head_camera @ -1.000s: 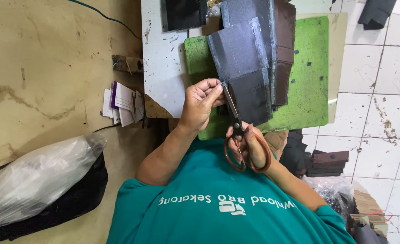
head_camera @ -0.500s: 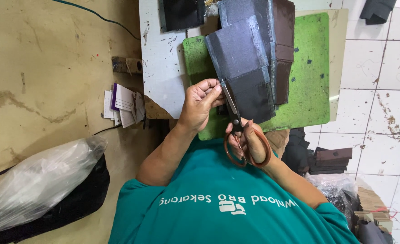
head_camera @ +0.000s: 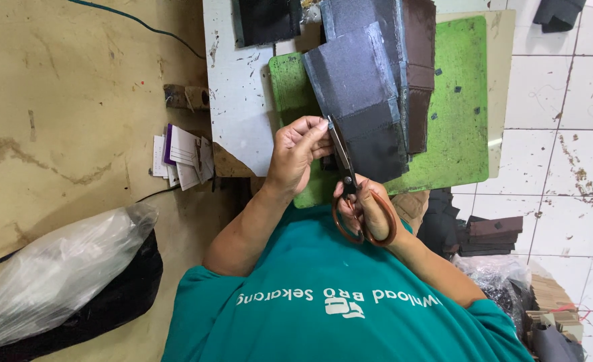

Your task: Trimming the edges of leather pieces using scissors

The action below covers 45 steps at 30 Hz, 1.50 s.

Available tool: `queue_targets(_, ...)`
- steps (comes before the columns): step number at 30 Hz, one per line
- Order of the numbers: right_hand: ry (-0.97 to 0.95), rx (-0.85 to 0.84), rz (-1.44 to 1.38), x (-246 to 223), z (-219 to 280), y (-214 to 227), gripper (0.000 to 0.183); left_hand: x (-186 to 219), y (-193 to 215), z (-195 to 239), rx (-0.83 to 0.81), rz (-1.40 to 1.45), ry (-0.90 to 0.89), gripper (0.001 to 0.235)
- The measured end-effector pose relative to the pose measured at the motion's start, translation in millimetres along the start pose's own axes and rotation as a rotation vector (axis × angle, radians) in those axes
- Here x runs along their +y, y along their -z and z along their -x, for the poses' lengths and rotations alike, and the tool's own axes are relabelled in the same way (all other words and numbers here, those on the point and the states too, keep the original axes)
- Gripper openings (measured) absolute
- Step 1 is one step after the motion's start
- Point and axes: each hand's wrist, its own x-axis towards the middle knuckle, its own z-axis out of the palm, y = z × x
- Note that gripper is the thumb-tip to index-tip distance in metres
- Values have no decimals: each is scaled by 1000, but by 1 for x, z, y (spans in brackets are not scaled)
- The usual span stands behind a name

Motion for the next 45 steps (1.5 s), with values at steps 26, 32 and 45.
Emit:
queue_targets(26,683,169,1053,-89,-29,22,29,0,1,1,-18,-34,-19,33)
queue_targets(32,1210,-18,1615,-105,-116,19,35,5,-10,2,10,-83,-83,28)
queue_targets(45,1071,113,1686,-141,-110,22,46,16,-10,-9,67,-441,-382,14)
